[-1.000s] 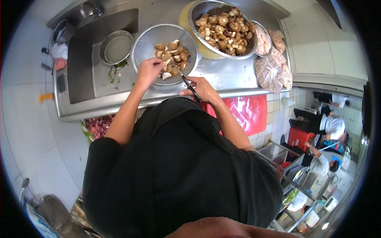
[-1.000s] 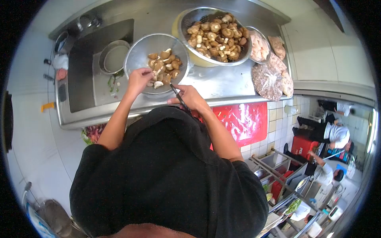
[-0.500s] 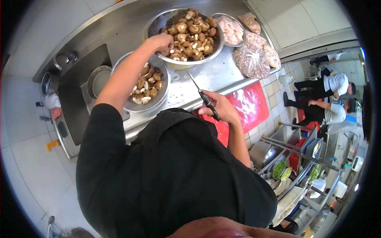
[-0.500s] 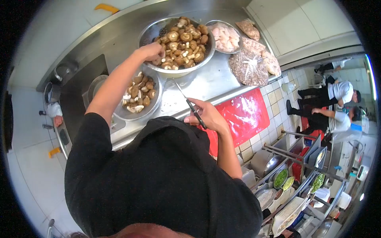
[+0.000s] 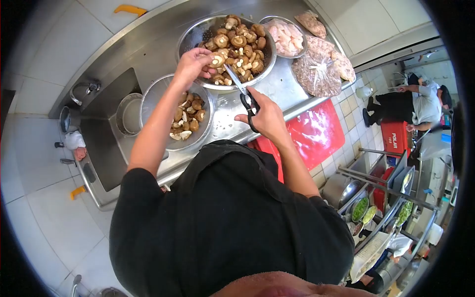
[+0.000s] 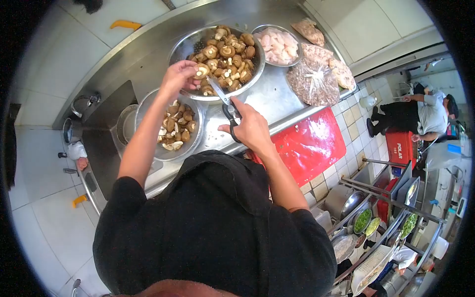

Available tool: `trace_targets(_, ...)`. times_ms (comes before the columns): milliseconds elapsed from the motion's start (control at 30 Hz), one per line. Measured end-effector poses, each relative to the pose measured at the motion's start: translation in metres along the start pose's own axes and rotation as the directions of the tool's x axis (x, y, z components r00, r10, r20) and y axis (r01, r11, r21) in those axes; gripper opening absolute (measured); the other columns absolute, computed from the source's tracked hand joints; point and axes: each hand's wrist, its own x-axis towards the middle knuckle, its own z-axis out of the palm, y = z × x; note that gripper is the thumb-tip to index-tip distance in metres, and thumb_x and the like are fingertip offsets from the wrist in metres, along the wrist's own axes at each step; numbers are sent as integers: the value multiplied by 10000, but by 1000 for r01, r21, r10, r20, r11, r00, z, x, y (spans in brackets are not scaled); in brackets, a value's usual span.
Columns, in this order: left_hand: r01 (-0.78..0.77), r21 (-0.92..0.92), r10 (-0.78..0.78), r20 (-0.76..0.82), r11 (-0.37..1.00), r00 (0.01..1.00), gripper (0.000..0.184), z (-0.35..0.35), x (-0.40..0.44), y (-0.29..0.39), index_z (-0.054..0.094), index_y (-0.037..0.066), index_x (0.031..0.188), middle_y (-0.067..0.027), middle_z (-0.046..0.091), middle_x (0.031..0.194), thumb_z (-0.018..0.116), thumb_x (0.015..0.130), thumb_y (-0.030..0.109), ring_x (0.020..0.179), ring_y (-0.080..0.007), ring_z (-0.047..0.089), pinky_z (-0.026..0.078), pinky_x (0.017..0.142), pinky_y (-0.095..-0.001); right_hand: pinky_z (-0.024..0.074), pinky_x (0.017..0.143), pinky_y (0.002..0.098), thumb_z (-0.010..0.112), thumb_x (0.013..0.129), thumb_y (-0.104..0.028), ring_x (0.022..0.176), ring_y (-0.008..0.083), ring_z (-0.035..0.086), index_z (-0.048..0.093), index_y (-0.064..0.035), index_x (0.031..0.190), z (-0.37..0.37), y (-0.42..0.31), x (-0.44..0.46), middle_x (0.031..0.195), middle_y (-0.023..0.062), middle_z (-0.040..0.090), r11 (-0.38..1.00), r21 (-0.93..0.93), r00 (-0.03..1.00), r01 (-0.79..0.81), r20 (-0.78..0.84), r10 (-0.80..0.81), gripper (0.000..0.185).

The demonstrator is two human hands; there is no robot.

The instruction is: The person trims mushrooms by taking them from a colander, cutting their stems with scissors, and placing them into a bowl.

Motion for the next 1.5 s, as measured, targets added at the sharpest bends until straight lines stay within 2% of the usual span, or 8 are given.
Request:
trace_targets(467, -37, -119, 22, -120, 992, 993, 276, 17, -46, -32, 659, -75, 1162, -112, 723, 974, 671, 960, 112, 822, -173, 715, 597, 744, -275, 534, 756, 442, 894, 676, -368, 872, 374, 687, 546, -57, 1408, 12, -6, 19, 967, 194, 689, 981, -195, 974, -10, 222, 54, 869)
trace_targets(567, -51, -128, 23, -210, 990, 977, 274, 12, -54, -31, 652, -64, 1192, -112, 721, 1003, 658, 952, 71, 832, -175, 715, 594, 743, -271, 529, 755, 365, 912, 704, -338, 771, 251, 664, 516, -20, 1442, 12, 2, 16, 836, 125, 678, 999, 45, 967, 3, 253, -14, 896)
trace_targets(667, -120, -199, 62, -279, 973, 958, 324, -4, -61, -36, 616, -41, 1255, -112, 713, 1056, 652, 948, 55, 852, -179, 714, 591, 739, -273, 526, 777, 334, 915, 688, -451, 822, 220, 650, 478, 6, 1463, 5, -9, 8, 971, 135, 685, 888, 342, 872, -307, 476, 118, 1000)
trace_targets(767, -171, -234, 85, -340, 957, 937, 308, -18, -76, -43, 559, -54, 1211, -134, 695, 1058, 659, 937, 48, 859, -188, 712, 592, 712, -273, 516, 800, 317, 924, 671, -473, 905, 191, 626, 444, 14, 1484, 34, 5, -3, 1034, 119, 663, 805, 500, 862, -319, 506, 26, 1062)
trace_targets(1033, -90, -200, 6, -388, 976, 922, 218, -24, -130, -67, 565, -69, 1085, -150, 688, 959, 667, 915, 23, 759, -185, 715, 605, 668, -283, 497, 869, 308, 931, 662, -441, 955, 186, 595, 382, -7, 1530, 63, -27, 7, 1150, 125, 605, 872, 353, 724, -339, 690, 2, 1114)
trace_targets(1233, 44, -244, -146, -419, 969, 896, 216, -39, -154, -92, 594, -89, 1075, -155, 704, 939, 676, 907, 21, 778, -191, 722, 612, 666, -278, 485, 638, 280, 913, 712, -353, 691, 129, 600, 503, -7, 1455, 83, -21, 12, 870, 61, 639, 923, 247, 669, -296, 743, 16, 916)
trace_targets(1400, 202, 581, 97, -441, 788, 892, 328, -51, -153, -118, 741, 29, 1109, -167, 716, 1029, 731, 888, 272, 933, -311, 696, 528, 830, -404, 459, 556, 307, 900, 731, -325, 575, 130, 595, 563, 3, 1396, 61, -9, 1, 643, 40, 611, 919, 237, 744, -315, 663, 84, 814)
trace_targets(1500, -154, 625, 443, -338, 765, 831, 341, -31, -132, -66, 741, 37, 1108, -172, 709, 1048, 741, 865, 276, 1007, -333, 662, 512, 885, -408, 461, 558, 309, 900, 729, -324, 598, 128, 598, 553, -4, 1410, 34, 6, -9, 658, 44, 608, 910, 248, 783, -333, 611, 120, 828)
